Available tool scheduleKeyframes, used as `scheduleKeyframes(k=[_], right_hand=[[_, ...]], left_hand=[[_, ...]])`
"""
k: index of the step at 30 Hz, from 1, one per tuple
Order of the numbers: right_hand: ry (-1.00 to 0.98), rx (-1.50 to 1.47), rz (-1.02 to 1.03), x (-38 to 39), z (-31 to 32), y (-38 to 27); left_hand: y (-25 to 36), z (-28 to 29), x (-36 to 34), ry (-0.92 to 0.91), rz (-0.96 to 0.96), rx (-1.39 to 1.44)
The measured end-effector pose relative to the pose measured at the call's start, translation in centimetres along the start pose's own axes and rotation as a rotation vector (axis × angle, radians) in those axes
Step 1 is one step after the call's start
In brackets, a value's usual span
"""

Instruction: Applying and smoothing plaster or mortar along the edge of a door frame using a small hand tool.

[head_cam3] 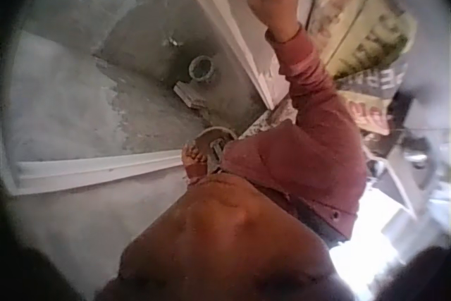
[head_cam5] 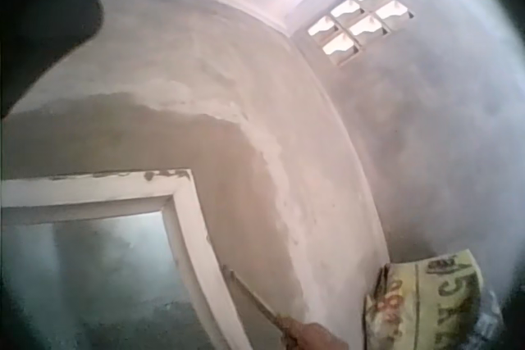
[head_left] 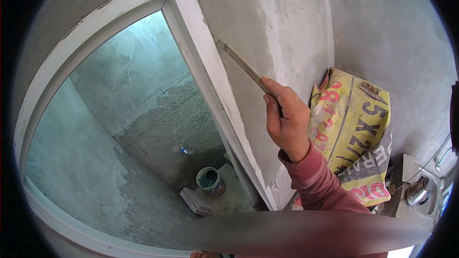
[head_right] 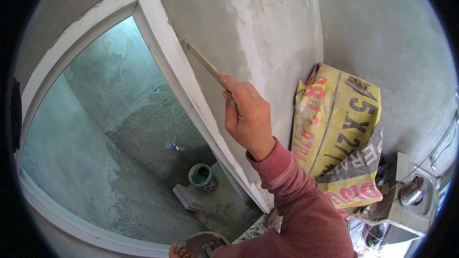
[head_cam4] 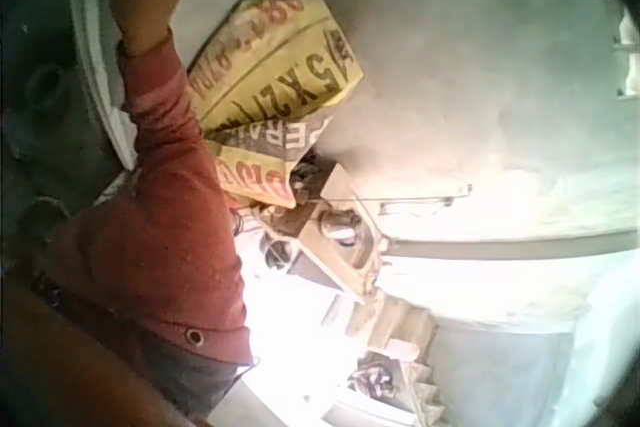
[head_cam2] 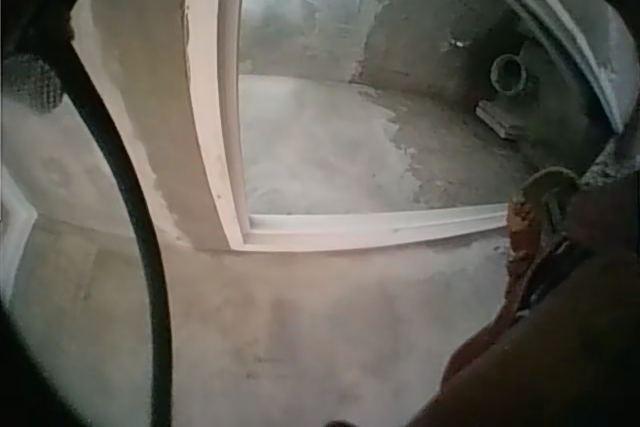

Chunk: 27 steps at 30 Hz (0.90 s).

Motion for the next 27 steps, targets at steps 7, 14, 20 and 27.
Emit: scheduleKeyframes(k=[7,14,20,27], right_hand=[[0.007,0.004,0.012,0.1,-0.5,-0.1],[-0.070,0.061,0.020,0.3,0.1,-0.5],[-0.097,0.063,-0.005,1.2,0.2,-0.4],[-0.181,0.097,-0.028,2.1,0.5,-0.4]], left_hand=[[-1.5,0.4,0.3,0.142,0.059,0.086],[3.4,-3.0,1.4,0.241,0.271,0.357],[-1.1,-0.9,0.3,0.247,0.218,0.224],[-2.2,0.1,0.1,0.156,0.098,0.096]])
Point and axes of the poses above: each hand's wrist, its own x-axis away from the middle knuckle, its own z-axis out of the back of the hand, y = z × x, the point moved 5 cm from there along -x, towards the middle knuckle, and after that the axes turned 1 degree about x, right-handed, at the moved point
